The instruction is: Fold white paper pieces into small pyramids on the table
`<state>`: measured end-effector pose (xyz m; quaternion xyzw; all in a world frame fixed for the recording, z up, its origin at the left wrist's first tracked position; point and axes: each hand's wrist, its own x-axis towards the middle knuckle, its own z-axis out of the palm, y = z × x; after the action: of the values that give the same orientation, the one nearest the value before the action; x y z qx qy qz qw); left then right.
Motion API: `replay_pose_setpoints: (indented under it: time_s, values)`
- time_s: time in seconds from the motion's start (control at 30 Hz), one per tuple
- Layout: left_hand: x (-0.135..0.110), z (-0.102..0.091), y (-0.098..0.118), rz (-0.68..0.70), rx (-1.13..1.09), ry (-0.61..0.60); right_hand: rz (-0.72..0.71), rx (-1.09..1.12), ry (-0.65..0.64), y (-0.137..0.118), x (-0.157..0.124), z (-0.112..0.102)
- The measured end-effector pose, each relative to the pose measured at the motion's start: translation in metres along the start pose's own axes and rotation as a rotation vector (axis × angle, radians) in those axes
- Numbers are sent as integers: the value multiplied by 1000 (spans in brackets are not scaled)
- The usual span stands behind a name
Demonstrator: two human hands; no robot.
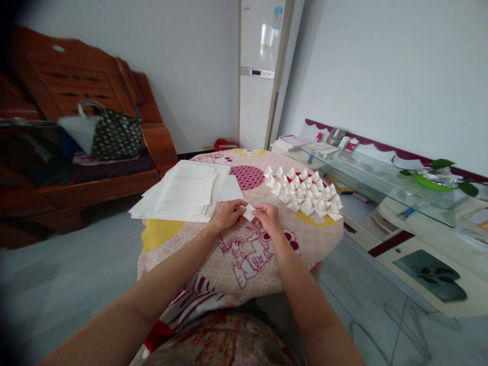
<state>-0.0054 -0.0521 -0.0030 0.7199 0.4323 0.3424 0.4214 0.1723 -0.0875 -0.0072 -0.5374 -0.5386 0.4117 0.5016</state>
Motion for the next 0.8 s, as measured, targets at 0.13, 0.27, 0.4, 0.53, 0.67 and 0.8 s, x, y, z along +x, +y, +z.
replay_pose_setpoints:
  time_s: [0.13,0.27,0.4,0.53,0.67,0.8]
  values:
    - [-1,4,-4,85,229,69,-28,-141,15,-2,0,-1]
    - [0,7,-9,137,372,82,-72,-309,25,1,3,0]
    - [1,7,-13,245,493,89,-123,-534,70,5,5,0]
    - [2,7,-16,305,530,6,-83,-757,37,3,4,-3]
    - [4,6,-19,304,542,-30,-99,-773,-31,4,4,-12]
    - [6,4,-20,305,537,-53,-96,-696,-119,4,6,-21]
